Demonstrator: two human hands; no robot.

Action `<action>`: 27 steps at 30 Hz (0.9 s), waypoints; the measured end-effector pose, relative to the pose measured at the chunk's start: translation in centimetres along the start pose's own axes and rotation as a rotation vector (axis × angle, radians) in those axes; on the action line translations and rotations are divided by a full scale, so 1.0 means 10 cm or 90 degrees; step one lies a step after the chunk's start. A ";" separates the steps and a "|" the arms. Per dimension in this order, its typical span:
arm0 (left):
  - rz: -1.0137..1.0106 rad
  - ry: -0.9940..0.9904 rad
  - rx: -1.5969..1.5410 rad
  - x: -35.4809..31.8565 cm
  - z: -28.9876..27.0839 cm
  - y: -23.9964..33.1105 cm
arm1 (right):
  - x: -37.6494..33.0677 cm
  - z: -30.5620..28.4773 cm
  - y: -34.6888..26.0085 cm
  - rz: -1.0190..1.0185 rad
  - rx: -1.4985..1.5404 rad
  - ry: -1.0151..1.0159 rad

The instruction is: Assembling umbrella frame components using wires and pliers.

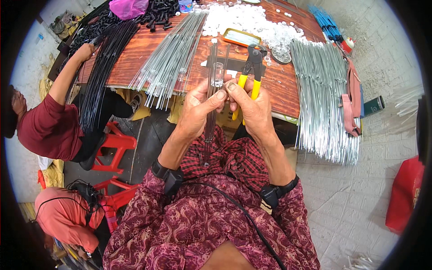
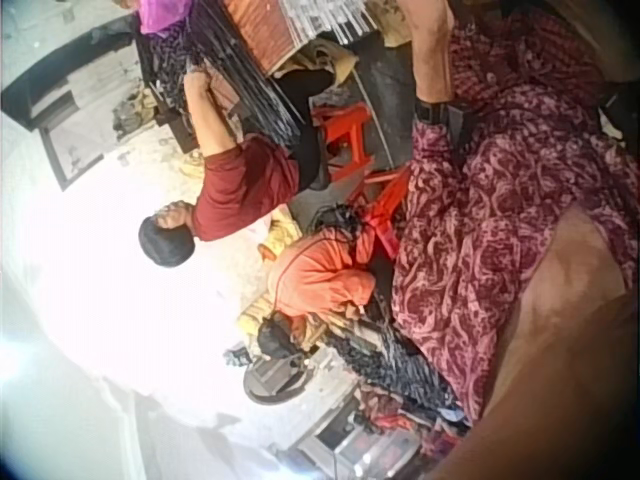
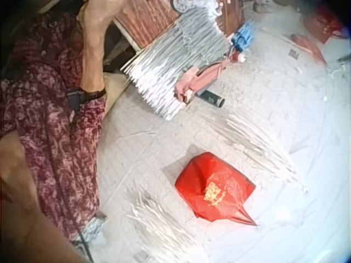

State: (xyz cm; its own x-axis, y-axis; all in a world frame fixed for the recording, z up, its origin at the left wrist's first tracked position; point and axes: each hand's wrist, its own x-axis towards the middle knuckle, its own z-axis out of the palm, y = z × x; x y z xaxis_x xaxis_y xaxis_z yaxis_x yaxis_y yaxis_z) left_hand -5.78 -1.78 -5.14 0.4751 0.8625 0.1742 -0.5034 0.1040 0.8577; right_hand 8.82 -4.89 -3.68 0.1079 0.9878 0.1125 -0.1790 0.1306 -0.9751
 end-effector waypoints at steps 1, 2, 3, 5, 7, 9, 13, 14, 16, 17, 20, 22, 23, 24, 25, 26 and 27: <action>0.001 0.000 0.001 0.00 -0.01 0.00 | 0.00 0.00 -0.01 0.007 -0.001 0.002; 0.001 0.001 0.001 0.00 -0.01 -0.01 | -0.01 0.01 -0.02 0.014 -0.001 0.003; 0.001 0.002 0.001 -0.01 -0.02 0.00 | -0.01 0.02 -0.03 0.015 -0.001 0.003; -0.002 -0.010 0.008 -0.01 -0.01 0.02 | -0.01 0.03 -0.05 0.002 0.022 0.003; -0.002 -0.011 0.012 -0.01 0.00 0.02 | 0.00 0.02 -0.04 0.008 0.023 0.004; -0.002 -0.013 0.017 0.00 0.01 0.00 | 0.00 0.02 -0.05 0.013 0.023 0.004; 0.017 0.012 0.056 0.01 0.02 -0.05 | 0.01 0.09 -0.11 -0.051 -0.113 0.052; 0.031 0.018 0.070 0.02 0.03 -0.06 | 0.02 0.10 -0.13 -0.106 -0.208 0.083; 0.013 -0.011 0.047 0.04 -0.06 -0.06 | 0.05 0.10 -0.18 -0.079 -0.192 0.056; -0.004 -0.039 0.023 0.05 -0.11 -0.06 | 0.07 0.10 -0.19 -0.052 -0.176 0.029; -0.034 -0.083 -0.028 0.07 -0.18 -0.06 | 0.11 0.04 -0.09 0.007 -0.025 -0.008; -0.043 -0.099 -0.048 0.11 -0.17 -0.07 | 0.06 -0.07 -0.14 0.030 -0.043 -0.033; -0.025 -0.115 -0.071 0.10 -0.16 -0.06 | 0.01 -0.13 -0.18 0.082 -0.064 -0.040; -0.008 -0.131 -0.093 0.09 -0.16 -0.05 | -0.04 -0.21 -0.22 0.134 -0.086 -0.047; -0.007 -0.129 -0.094 0.09 -0.17 -0.05 | -0.09 -0.30 -0.25 0.151 -0.162 -0.092; 0.001 -0.120 -0.085 0.10 -0.19 -0.05 | -0.14 -0.36 -0.29 0.152 -0.163 -0.093; 0.008 -0.110 -0.077 0.10 -0.20 -0.06 | -0.18 -0.41 -0.35 0.173 -0.260 -0.131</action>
State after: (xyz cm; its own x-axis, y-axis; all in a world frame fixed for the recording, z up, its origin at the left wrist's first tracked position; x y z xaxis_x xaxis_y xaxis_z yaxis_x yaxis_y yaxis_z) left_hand -6.43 -0.03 -6.42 0.5798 0.7673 0.2742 -0.5881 0.1612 0.7926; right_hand 13.22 -7.51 -1.27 -0.0908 0.9830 -0.1595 0.2255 -0.1357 -0.9648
